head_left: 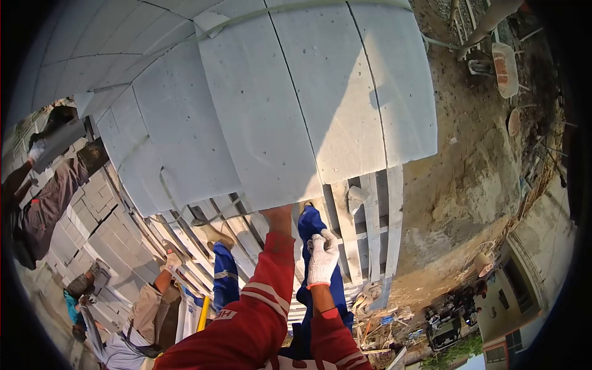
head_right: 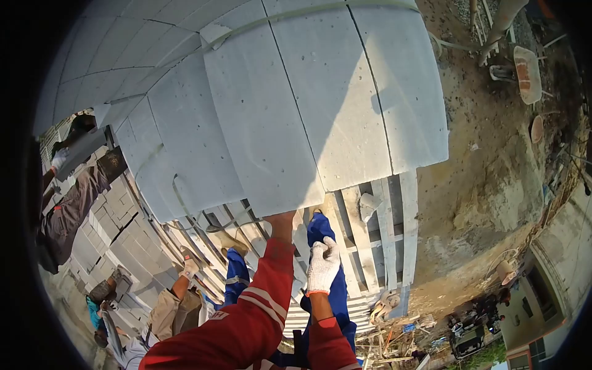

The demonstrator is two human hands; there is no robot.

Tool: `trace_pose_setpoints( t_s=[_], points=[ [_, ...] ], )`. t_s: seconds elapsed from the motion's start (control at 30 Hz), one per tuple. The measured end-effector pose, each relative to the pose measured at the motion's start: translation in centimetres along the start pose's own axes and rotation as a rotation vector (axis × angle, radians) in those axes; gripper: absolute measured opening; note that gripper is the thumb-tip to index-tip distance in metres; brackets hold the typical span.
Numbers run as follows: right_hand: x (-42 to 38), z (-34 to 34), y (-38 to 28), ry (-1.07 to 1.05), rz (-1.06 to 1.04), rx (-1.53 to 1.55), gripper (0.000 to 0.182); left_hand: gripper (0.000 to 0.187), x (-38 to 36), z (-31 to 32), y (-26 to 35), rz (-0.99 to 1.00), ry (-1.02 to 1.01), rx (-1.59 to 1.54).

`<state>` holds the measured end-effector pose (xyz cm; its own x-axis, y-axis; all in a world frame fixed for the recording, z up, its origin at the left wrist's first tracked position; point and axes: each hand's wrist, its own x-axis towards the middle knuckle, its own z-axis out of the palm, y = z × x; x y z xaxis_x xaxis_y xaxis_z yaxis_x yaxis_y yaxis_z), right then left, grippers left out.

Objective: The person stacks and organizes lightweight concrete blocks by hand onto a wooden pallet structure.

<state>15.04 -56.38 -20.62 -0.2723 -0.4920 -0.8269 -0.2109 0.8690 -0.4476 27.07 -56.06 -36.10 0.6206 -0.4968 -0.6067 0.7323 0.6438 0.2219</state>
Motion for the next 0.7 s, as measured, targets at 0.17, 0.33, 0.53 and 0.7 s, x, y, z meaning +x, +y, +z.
trace_pose_setpoints(
  t_s=[0.17, 0.33, 0.53, 0.7],
  points=[
    [2.0, 0.0, -5.1, 0.028, -0.025, 0.048, 0.032, 0.073, -4.5, 12.8, 1.3, 0.231, 0.4, 0.024],
    [9.9, 0.5, -12.5, -0.178, 0.082, 0.151, 0.057, 0.064, -8.5, 16.1, 1.1, 0.349, 0.287, 0.021],
    [13.7, 9.4, -22.4, -0.508, -0.056, -0.187, 0.097, 0.081, -9.8, 16.2, 5.2, 0.09, 0.521, 0.151],
    [9.9, 13.8, -21.2, -0.586, 0.036, -0.189, 0.112, 0.068, -19.6, 16.2, 12.7, 0.042, 0.62, 0.254]
  ],
)
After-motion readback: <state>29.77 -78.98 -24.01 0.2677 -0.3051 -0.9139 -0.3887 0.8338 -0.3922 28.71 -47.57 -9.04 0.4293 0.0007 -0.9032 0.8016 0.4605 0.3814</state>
